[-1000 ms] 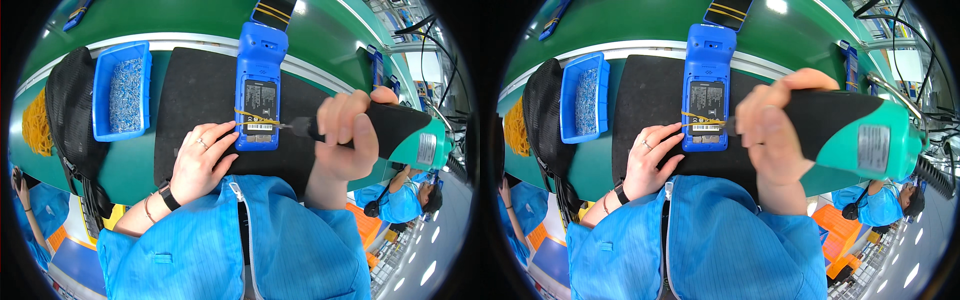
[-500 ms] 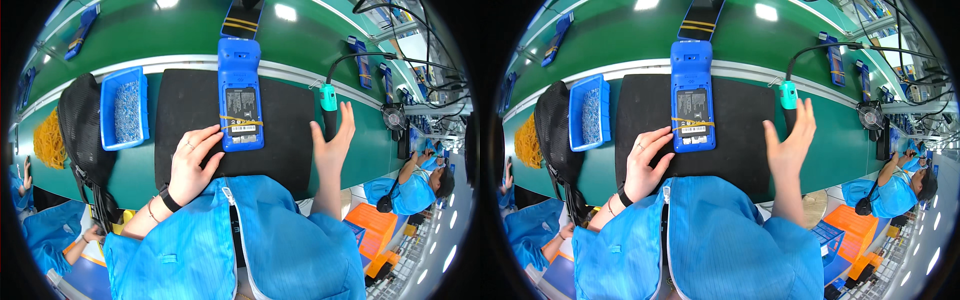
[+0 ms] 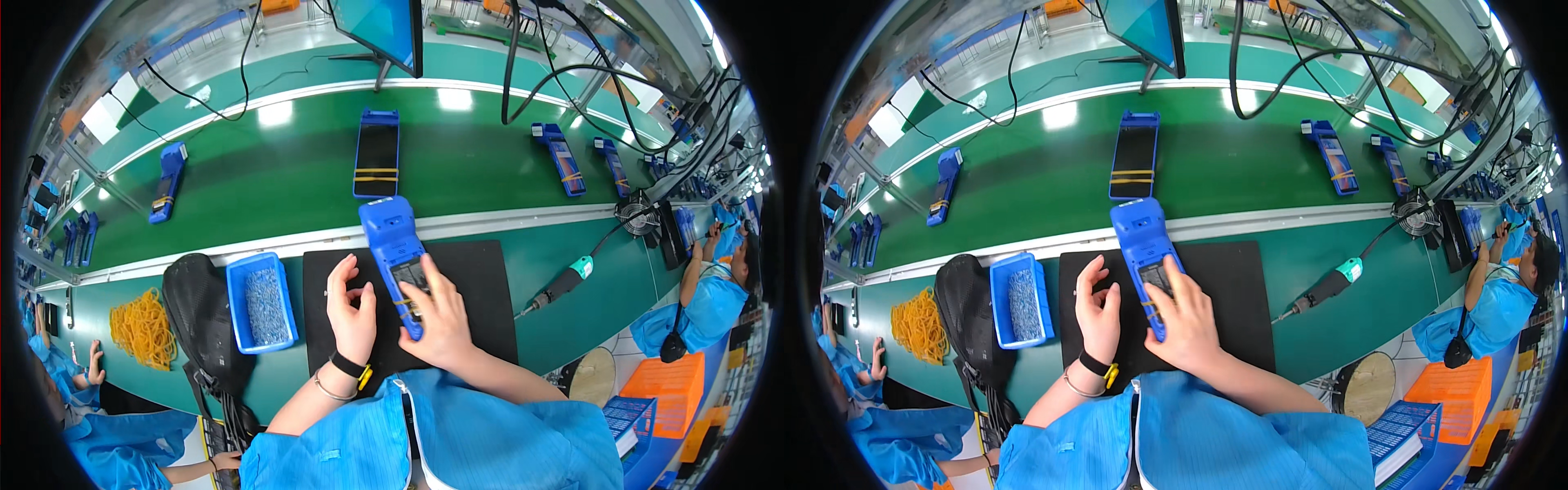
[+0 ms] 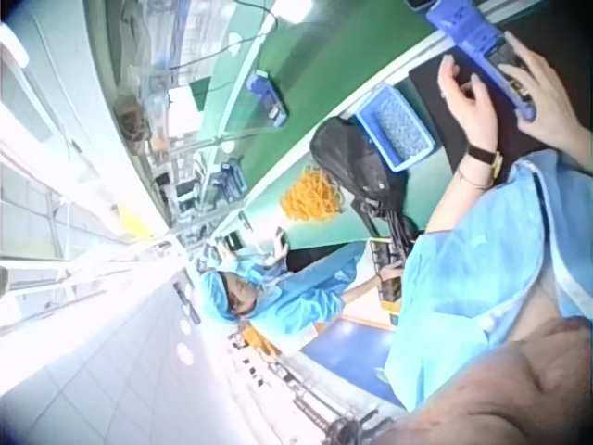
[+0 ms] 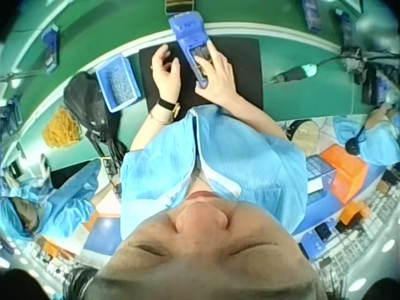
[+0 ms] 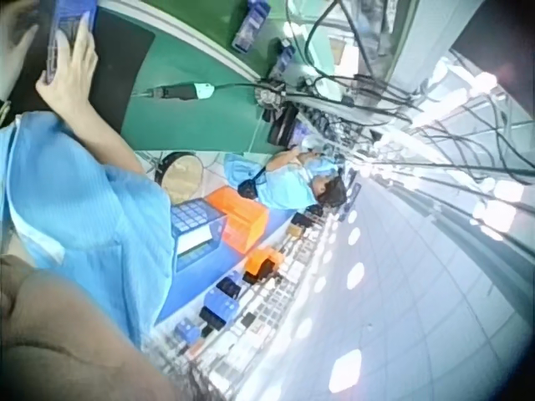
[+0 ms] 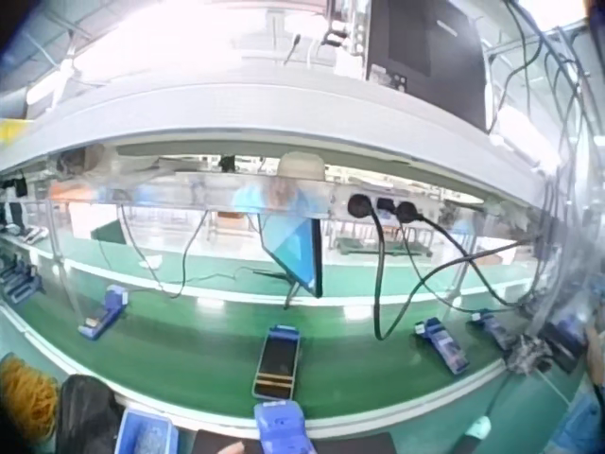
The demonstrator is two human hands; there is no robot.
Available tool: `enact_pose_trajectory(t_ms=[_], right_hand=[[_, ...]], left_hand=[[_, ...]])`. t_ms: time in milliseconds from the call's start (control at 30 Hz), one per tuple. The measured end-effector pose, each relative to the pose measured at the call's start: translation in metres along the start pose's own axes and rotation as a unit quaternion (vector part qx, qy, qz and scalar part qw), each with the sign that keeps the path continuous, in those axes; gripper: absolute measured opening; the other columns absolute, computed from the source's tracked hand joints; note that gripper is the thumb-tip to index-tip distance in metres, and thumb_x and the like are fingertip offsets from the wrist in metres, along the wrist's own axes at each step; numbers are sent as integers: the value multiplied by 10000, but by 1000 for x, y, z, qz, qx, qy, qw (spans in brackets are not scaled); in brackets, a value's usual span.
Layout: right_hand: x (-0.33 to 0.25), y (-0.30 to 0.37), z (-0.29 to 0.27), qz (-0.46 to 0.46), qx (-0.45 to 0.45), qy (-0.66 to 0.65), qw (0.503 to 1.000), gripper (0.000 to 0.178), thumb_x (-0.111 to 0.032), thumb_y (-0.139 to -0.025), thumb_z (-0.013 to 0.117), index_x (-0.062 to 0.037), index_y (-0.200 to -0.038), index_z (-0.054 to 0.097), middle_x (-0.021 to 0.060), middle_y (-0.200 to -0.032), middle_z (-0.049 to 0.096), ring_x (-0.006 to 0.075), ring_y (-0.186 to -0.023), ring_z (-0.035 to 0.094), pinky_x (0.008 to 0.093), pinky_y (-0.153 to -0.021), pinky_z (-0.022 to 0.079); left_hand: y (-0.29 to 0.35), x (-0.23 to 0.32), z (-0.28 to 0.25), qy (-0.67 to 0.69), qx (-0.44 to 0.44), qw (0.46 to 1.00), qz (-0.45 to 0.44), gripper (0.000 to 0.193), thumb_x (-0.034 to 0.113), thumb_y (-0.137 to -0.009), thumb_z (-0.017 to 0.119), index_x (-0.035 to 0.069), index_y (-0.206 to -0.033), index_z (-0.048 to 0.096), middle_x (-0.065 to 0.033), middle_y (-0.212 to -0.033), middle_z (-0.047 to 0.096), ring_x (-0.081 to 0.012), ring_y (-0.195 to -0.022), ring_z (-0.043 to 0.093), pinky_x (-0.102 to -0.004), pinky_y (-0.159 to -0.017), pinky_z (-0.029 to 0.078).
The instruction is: The person assembles electronic devices by installing batteries and plastic components, securing them with screws using an electric screwdriver.
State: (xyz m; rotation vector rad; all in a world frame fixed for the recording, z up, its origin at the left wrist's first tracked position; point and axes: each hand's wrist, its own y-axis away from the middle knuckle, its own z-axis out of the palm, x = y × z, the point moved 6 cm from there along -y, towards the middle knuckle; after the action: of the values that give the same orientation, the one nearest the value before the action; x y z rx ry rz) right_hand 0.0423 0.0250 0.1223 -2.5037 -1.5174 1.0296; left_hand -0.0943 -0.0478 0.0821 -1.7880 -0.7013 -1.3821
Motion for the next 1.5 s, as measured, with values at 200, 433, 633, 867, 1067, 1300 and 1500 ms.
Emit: enact_pose_trajectory(t_ms=[200, 433, 633, 867, 1067, 1300, 1500], right_hand=[[64, -18, -41, 208, 59, -608, 764, 596, -22, -709, 590, -16, -1292, 461, 99, -1513, 170, 236, -1239, 426, 370, -953, 427], [121, -137, -48, 153, 193, -341, 907, 513, -41, -717, 639, -44, -1219, 536, 114, -1482, 219, 222, -1263, 392, 363, -961, 414], [154, -219, -18, 106, 243, 93, 960, 450, -179, -572, 701, -30, -995, 661, 223, -1287, 473, 373, -1038, 566, 415, -884, 472], [189, -203, 31, 109, 185, 220, 951, 507, -230, -801, 655, -55, -1245, 485, 160, -1453, 294, 355, -1286, 338, 443, -1019, 333], [70, -214, 91, -28, 127, 59, 990, 679, -257, -736, 734, -67, -1310, 423, 148, -1480, 234, 370, -1329, 269, 478, -1045, 295], [45, -226, 129, 59, 45, 140, 987, 741, -221, -677, 737, -117, -1327, 396, 83, -1515, 145, 324, -1372, 194, 526, -966, 373], [50, -225, 110, 87, 31, 100, 991, 745, -102, -571, 673, -135, -1276, 434, 92, -1498, 194, 334, -1335, 254, 493, -948, 397]], left_hand=[[-9, 17, 3, -102, -42, 992, 64, 415, -37, -750, 602, 55, -1151, 550, -111, -1268, 499, -261, -1101, 513, -303, -793, 465], [-14, 11, 1, -147, -55, 985, 66, 409, -27, -735, 615, 72, -1129, 569, -83, -1277, 493, -239, -1119, 498, -319, -846, 440], [-6, 19, -3, -164, -48, 979, 114, 377, 0, -699, 619, 63, -1070, 589, -139, -1239, 514, -308, -1143, 480, -403, -946, 412], [3, 5, 16, -103, -89, 989, 66, 334, 26, -755, 596, 57, -1085, 554, -132, -1290, 467, -300, -1131, 474, -393, -947, 398], [0, -1, 16, -99, -90, 990, 49, 324, 22, -780, 581, 56, -1100, 538, -114, -1325, 429, -286, -1138, 462, -397, -956, 385], [-2, -3, 11, -100, -109, 987, 58, 316, 27, -786, 569, 54, -1099, 538, -115, -1342, 413, -280, -1188, 429, -402, -985, 361], [2, 0, 13, -91, -75, 989, 89, 314, -1, -752, 572, 44, -1062, 540, -112, -1303, 435, -300, -1152, 443, -395, -950, 387]])
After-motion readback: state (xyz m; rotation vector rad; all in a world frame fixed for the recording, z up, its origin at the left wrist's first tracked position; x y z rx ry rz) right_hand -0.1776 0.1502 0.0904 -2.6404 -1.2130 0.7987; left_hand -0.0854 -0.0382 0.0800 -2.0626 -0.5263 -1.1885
